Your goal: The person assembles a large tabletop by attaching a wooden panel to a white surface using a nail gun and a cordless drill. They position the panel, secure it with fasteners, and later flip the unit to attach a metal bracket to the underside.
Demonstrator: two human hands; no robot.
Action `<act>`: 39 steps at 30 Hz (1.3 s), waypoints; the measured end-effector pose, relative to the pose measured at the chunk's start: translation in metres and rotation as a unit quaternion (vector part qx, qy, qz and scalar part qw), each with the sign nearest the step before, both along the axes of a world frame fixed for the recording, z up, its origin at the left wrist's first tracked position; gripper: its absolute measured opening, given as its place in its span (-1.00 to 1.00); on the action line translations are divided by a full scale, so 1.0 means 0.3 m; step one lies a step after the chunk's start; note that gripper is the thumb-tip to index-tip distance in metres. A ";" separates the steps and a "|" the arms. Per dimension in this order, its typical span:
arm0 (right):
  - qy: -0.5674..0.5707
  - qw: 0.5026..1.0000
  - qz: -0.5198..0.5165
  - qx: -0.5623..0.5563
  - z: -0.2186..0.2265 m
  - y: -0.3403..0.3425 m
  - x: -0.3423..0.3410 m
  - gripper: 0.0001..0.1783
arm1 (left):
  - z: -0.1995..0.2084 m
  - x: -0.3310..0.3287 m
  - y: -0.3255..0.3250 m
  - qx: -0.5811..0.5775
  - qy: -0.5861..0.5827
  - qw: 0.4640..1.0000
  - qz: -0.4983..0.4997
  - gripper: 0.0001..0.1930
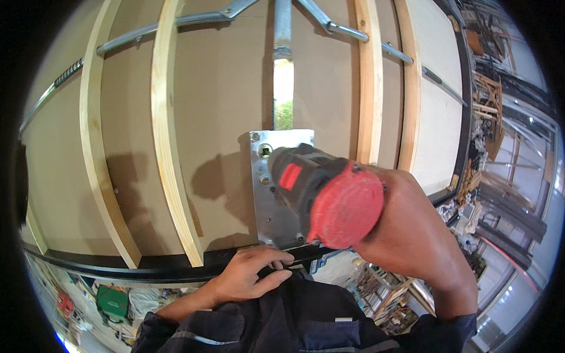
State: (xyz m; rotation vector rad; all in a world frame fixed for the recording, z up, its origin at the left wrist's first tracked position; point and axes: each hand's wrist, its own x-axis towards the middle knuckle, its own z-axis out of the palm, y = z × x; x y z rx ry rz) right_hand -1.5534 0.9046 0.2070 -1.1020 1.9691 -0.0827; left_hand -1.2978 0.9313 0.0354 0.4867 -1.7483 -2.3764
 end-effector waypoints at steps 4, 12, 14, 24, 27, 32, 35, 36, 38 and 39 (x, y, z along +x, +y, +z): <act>-0.002 1.000 -0.014 0.013 0.013 -0.012 0.010 -0.51 | -0.004 -0.006 0.000 -0.011 0.002 1.000 -0.012 -0.70; 0.014 0.994 -0.066 0.085 0.008 -0.041 0.013 -0.43 | 0.001 -0.009 -0.002 -0.015 0.004 1.000 0.005 -0.72; 0.033 0.988 -0.084 0.122 0.011 -0.054 0.011 -0.39 | 0.000 -0.007 -0.009 -0.006 0.006 1.000 0.001 -0.72; 0.056 0.982 -0.082 0.163 0.021 -0.052 0.023 -0.37 | 0.002 0.000 0.000 0.006 0.015 1.000 0.009 -0.71; 0.041 0.980 -0.082 0.175 0.019 -0.059 0.014 -0.38 | 0.002 0.000 0.000 0.007 0.011 1.000 0.005 -0.71; 0.007 0.992 -0.044 0.115 0.014 -0.040 0.010 -0.45 | 0.000 0.000 0.003 0.012 0.014 1.000 0.001 -0.70; 0.017 1.000 -0.002 0.023 0.015 -0.040 0.031 -0.59 | 0.002 0.000 0.001 0.008 0.014 1.000 0.003 -0.70; 0.015 1.000 -0.001 0.019 0.013 -0.040 0.029 -0.58 | 0.003 0.001 0.001 0.004 0.013 1.000 0.002 -0.69; 0.015 1.000 0.001 0.015 0.010 -0.039 0.023 -0.55 | 0.003 -0.001 0.001 0.001 0.013 1.000 0.001 -0.69; 0.016 1.000 0.002 0.014 0.012 -0.038 0.022 -0.53 | 0.002 -0.002 0.000 0.001 0.014 1.000 0.000 -0.69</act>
